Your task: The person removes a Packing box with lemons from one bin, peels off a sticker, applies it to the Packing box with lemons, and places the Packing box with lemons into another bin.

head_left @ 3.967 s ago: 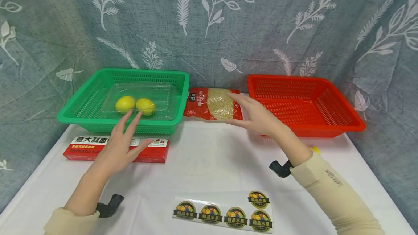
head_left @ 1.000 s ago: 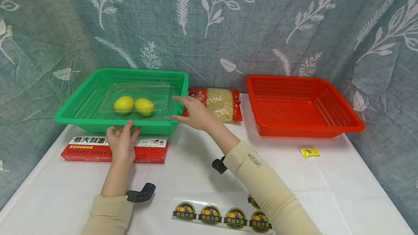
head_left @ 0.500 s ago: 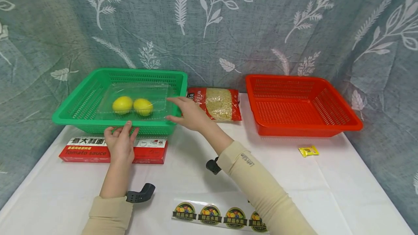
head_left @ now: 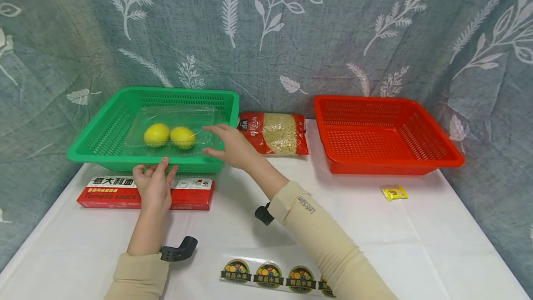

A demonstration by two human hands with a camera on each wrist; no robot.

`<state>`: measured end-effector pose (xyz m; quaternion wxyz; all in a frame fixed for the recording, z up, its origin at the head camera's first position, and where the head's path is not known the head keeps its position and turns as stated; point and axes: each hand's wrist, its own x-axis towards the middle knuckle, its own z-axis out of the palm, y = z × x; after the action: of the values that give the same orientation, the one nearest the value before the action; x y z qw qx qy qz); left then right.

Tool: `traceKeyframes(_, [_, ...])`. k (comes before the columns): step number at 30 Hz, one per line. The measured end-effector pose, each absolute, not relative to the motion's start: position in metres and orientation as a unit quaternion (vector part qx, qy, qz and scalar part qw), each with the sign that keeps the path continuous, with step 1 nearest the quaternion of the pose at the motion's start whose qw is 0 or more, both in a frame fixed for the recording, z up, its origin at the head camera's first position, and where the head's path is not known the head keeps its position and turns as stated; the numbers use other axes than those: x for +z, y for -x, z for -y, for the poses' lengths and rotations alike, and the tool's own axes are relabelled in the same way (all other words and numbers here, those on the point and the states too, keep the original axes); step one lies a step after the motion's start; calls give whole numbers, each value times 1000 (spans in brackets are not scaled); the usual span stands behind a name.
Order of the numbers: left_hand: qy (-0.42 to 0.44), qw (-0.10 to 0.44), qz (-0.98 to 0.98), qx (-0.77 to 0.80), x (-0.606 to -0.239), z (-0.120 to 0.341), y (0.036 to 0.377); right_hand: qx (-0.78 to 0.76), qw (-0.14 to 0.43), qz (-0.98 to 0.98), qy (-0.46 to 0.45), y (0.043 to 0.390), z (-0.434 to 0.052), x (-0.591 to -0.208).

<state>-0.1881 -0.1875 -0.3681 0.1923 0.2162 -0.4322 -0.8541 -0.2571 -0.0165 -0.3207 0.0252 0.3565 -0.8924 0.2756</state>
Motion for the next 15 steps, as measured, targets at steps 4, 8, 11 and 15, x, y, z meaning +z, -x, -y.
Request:
traceKeyframes(4, [-216,195,433,-853,-368,187,191,286,17,891,-352,259,22,-323])
traceKeyframes(8, [-213,196,428,-856,-368,188,193,281,19,900,-333,261,31,-325])
traceKeyframes(11, [-212,191,437,-853,-368,188,194,270,13,910,-314,262,39,-323])
traceKeyframes(15, [-212,189,440,-852,-367,189,195,251,2,925,-284,261,51,-320])
